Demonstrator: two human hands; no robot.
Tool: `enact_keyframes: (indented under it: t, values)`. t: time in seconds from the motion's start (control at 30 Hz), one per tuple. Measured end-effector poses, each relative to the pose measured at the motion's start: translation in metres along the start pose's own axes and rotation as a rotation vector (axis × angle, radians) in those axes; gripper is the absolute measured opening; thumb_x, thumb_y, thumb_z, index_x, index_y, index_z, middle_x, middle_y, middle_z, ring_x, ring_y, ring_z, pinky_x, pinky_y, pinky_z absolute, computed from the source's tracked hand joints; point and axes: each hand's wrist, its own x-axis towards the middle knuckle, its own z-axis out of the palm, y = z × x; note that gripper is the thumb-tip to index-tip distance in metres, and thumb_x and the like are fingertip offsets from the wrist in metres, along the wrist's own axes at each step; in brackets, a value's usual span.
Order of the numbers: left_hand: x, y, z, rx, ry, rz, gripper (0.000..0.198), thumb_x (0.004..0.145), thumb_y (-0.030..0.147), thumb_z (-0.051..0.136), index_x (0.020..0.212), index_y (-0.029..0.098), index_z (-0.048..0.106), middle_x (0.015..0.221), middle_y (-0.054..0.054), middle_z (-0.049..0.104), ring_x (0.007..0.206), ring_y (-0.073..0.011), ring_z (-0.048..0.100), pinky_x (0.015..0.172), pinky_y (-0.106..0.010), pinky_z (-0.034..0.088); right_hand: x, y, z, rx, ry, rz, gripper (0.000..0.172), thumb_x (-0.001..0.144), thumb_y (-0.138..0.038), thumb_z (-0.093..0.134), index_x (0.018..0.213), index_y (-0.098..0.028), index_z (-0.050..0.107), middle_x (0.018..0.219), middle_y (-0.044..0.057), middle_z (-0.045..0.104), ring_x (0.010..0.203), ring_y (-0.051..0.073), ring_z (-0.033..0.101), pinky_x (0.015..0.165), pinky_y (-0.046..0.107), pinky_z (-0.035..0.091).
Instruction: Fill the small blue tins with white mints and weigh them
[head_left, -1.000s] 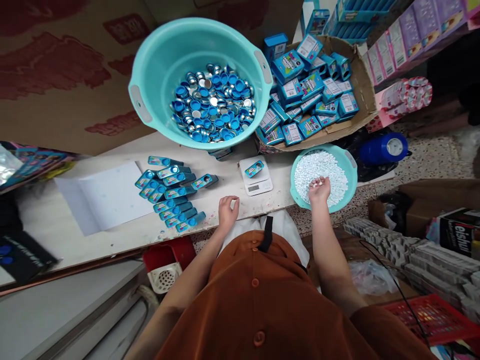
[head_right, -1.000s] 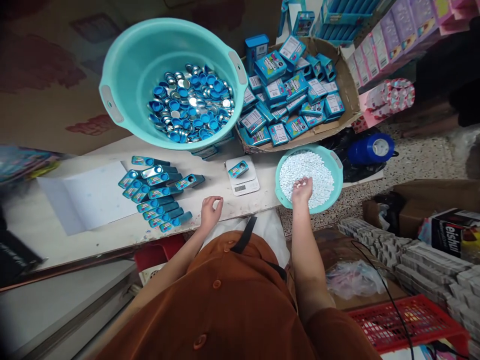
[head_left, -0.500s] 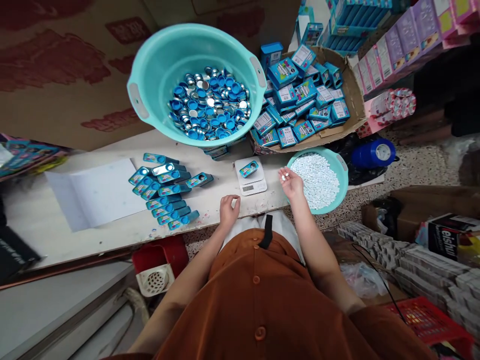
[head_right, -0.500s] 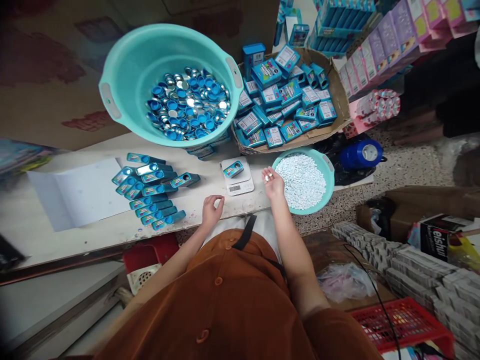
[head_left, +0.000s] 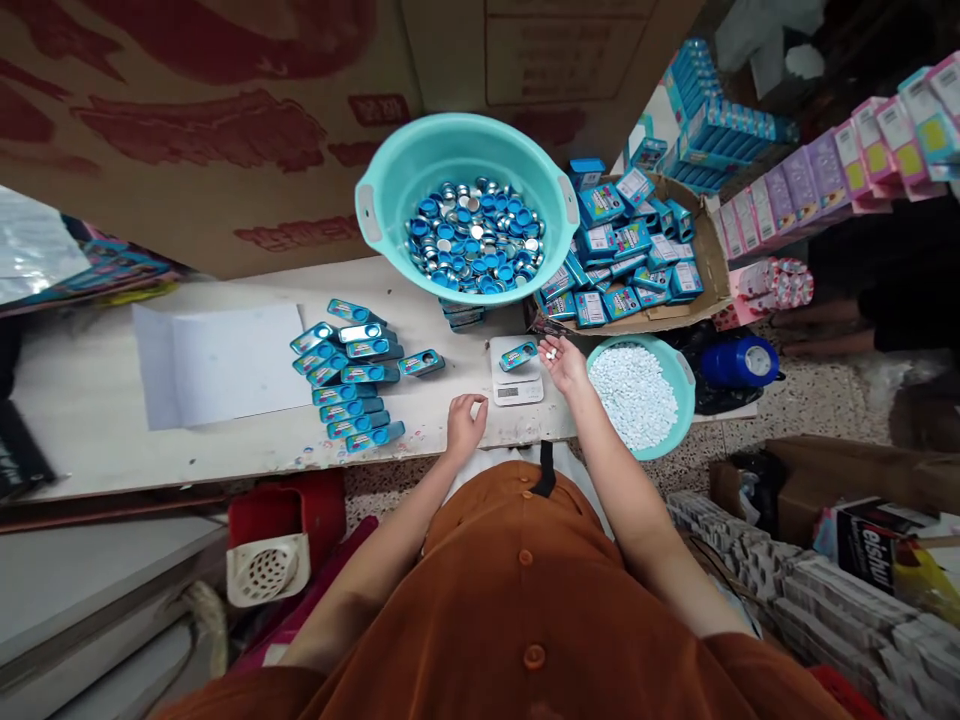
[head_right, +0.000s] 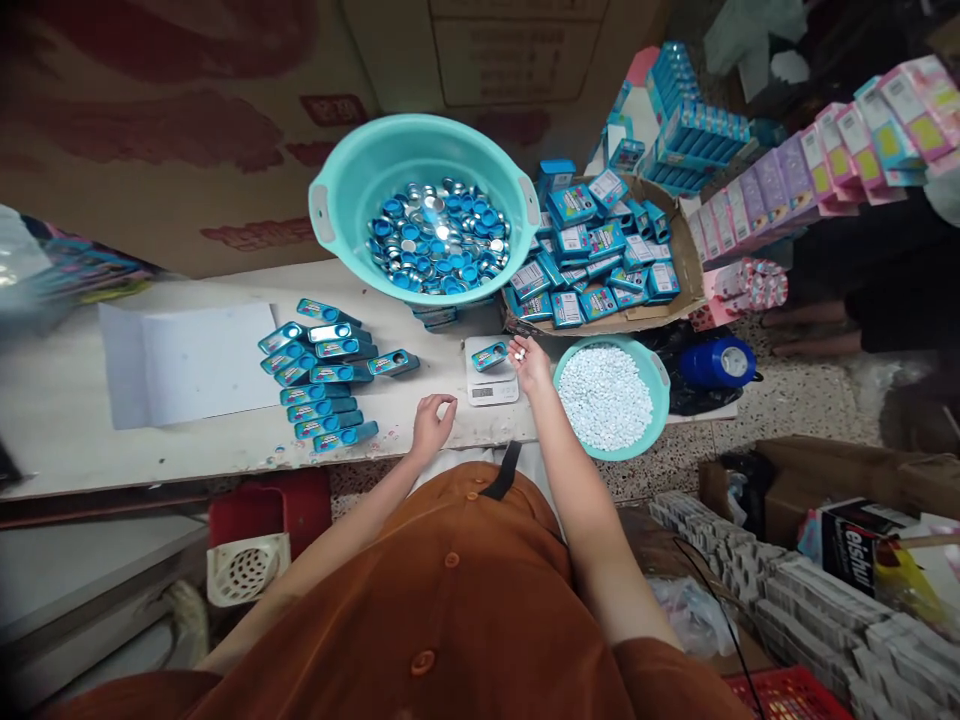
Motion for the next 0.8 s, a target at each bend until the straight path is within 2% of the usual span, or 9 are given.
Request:
enact_keyframes:
  t: [0.2,0.43,0.6,0.8]
  values:
    - [0.0,-0.004,-0.003,-0.049,0.036,-0.044,0.012,0.088,0.028,0.049,0.085,0.022,0.06,0.089,-0.005,0.065,0.093,-0.0233,0.054,0.086,-0.038,0.043,0.005,0.003,0.011,-0.113,0.032,-0.027,0.035,0.094,-0.033,0.038,0.074,-0.017,0.062,0.072,0.003,0.066,0.068,0.011,0.061,0.062,0.02,0.049]
    - [-0.001,-0.008,-0.003,-0.078,0.053,-0.035,0.012,0.088,0.027,0.049,0.085,0.022,0.059,0.089,-0.005,0.065,0.091,-0.0224,0.055,0.085,-0.037,0.044,0.012,0.011,0.017,-0.094,0.071,-0.17,0.042,0.095,-0.039,0.032,0.075,-0.017,0.062,0.074,0.004,0.066,0.068,0.009,0.06,0.067,0.021,0.05]
    - [-0.002,-0.01,-0.006,-0.081,0.043,-0.053,0.013,0.088,0.028,0.048,0.086,0.023,0.06,0.089,-0.005,0.065,0.092,-0.0224,0.055,0.086,-0.037,0.044,0.02,0.023,0.014,-0.071,0.128,-0.309,0.044,0.094,-0.042,0.027,0.081,-0.018,0.062,0.084,0.004,0.067,0.079,0.009,0.062,0.076,0.022,0.05]
    - [-0.002,-0.017,-0.01,-0.076,0.03,-0.075,0.013,0.087,0.026,0.048,0.085,0.023,0.06,0.089,-0.004,0.066,0.091,-0.0223,0.056,0.086,-0.037,0.044,0.028,0.04,0.016,-0.132,0.091,-0.439,0.05,0.09,-0.052,0.024,0.091,-0.02,0.062,0.096,0.005,0.067,0.09,0.011,0.063,0.08,0.025,0.049]
